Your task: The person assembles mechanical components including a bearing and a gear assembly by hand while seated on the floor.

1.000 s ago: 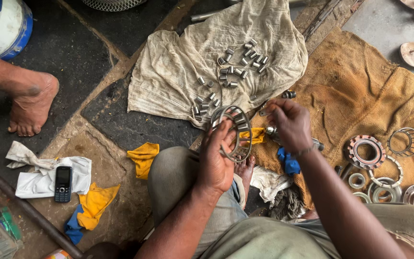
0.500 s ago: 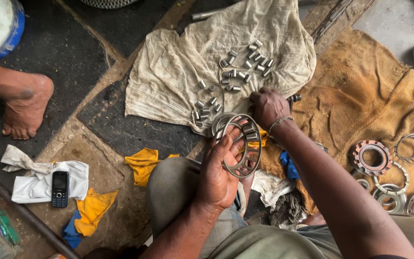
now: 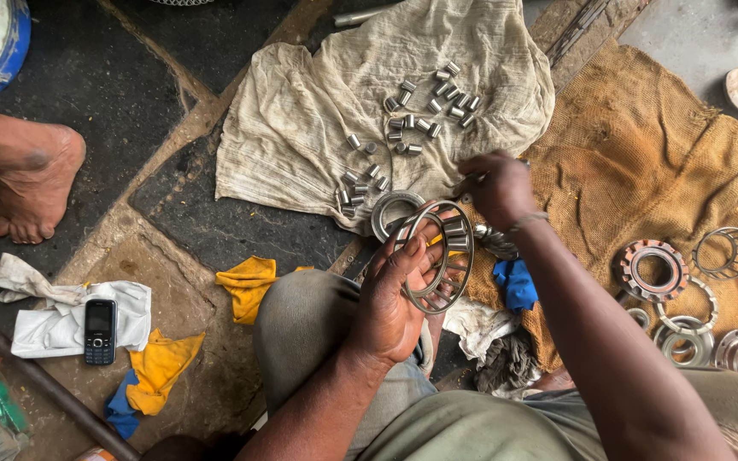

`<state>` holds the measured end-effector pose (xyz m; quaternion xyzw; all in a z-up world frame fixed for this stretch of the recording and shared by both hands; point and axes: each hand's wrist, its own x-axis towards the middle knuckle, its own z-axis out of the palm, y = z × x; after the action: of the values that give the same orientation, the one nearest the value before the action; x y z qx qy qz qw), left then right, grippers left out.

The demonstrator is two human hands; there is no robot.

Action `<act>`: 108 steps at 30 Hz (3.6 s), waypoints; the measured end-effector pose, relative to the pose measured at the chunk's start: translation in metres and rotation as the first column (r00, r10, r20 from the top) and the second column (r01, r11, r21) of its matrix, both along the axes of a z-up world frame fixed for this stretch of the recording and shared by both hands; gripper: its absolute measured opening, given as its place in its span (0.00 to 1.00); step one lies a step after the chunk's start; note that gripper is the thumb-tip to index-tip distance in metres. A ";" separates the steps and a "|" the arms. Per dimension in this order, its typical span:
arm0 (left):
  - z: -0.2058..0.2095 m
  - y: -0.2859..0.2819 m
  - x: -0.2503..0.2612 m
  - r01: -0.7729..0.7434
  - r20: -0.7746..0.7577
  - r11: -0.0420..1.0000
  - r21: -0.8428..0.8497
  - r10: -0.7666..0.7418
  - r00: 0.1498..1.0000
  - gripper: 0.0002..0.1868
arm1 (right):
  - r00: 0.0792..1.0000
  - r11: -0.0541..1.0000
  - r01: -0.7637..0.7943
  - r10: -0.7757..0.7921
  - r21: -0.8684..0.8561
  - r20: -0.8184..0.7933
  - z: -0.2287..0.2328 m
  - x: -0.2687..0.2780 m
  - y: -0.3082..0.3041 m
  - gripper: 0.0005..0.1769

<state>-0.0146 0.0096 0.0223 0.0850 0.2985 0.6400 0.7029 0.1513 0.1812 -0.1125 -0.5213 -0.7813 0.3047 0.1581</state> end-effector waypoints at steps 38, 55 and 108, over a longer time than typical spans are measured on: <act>-0.019 -0.005 0.006 -0.051 -0.041 0.994 -0.099 0.047 0.998 0.42 | 0.930 0.933 0.283 -0.324 -0.222 -0.175 0.061 0.016 0.013 0.10; -0.017 0.001 0.003 -0.150 -0.050 0.988 -0.040 0.148 0.988 0.41 | 0.530 0.660 0.068 -0.659 -0.748 -0.533 0.045 0.007 0.035 0.10; -0.015 -0.005 0.007 -0.090 -0.052 0.989 -0.114 0.084 0.995 0.37 | 0.978 0.869 0.182 -0.206 -0.460 -0.003 0.064 -0.013 0.032 0.12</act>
<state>-0.0079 0.0050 0.0073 0.0458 0.3553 0.6494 0.6708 0.1381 0.2134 -0.0480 -0.6115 -0.6269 0.4758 0.0811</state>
